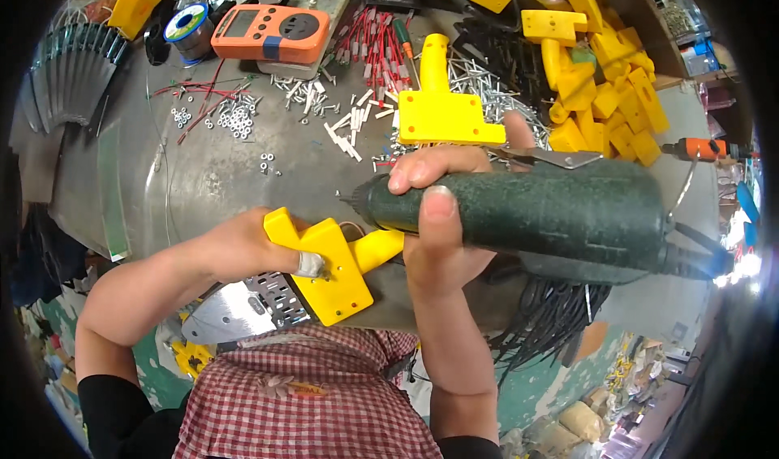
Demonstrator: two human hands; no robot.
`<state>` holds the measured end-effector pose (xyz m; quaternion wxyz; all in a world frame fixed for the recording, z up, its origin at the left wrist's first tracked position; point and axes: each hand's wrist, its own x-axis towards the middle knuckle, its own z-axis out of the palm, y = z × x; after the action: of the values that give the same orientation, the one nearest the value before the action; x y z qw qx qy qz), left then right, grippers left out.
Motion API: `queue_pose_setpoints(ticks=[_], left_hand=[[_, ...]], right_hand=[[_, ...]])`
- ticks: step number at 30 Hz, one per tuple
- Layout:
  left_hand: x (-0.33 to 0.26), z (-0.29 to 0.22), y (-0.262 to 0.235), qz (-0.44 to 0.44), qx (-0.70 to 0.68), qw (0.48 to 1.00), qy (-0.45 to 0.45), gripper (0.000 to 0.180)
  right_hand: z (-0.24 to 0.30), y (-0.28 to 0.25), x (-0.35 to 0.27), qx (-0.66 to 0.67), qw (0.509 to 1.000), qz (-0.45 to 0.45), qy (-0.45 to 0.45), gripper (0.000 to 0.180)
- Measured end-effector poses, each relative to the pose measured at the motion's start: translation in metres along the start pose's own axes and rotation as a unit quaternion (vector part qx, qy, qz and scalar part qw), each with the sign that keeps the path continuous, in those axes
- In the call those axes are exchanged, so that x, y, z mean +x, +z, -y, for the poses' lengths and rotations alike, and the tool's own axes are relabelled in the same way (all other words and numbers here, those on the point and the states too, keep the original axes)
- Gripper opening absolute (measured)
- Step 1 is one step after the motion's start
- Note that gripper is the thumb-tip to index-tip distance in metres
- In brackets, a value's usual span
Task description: Assembling and soldering internal components of a yellow handheld heating tool at a factory workbench.
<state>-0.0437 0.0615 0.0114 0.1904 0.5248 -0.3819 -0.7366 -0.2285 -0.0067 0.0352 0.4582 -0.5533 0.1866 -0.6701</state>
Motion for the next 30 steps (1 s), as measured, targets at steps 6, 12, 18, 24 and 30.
queue_pose_setpoints(ticks=[6, 12, 18, 24, 30], left_hand=[[0.003, 0.004, -0.003, 0.019, -0.008, 1.0, -0.01, 0.051], [-0.001, 0.001, 0.0, 0.015, -0.014, 1.0, -0.019, 0.051], [0.001, 0.009, 0.001, -0.005, -0.015, 1.0, 0.027, 0.048], [-0.001, 0.007, 0.0, -0.009, -0.019, 0.999, 0.023, 0.05], [0.0, 0.008, 0.0, -0.018, -0.01, 1.0, 0.005, 0.052]], right_hand=[[-0.006, 0.002, 0.0, -0.032, 0.999, 0.017, 0.016, 0.08], [0.002, 0.002, -0.001, -0.047, 0.999, 0.015, 0.012, 0.073], [0.06, -0.009, 0.005, 0.034, 0.998, 0.053, -0.001, 0.072], [0.076, 0.001, -0.006, 0.013, 0.995, 0.081, 0.058, 0.074], [0.07, 0.001, -0.008, -0.018, 0.993, 0.074, 0.095, 0.075]])
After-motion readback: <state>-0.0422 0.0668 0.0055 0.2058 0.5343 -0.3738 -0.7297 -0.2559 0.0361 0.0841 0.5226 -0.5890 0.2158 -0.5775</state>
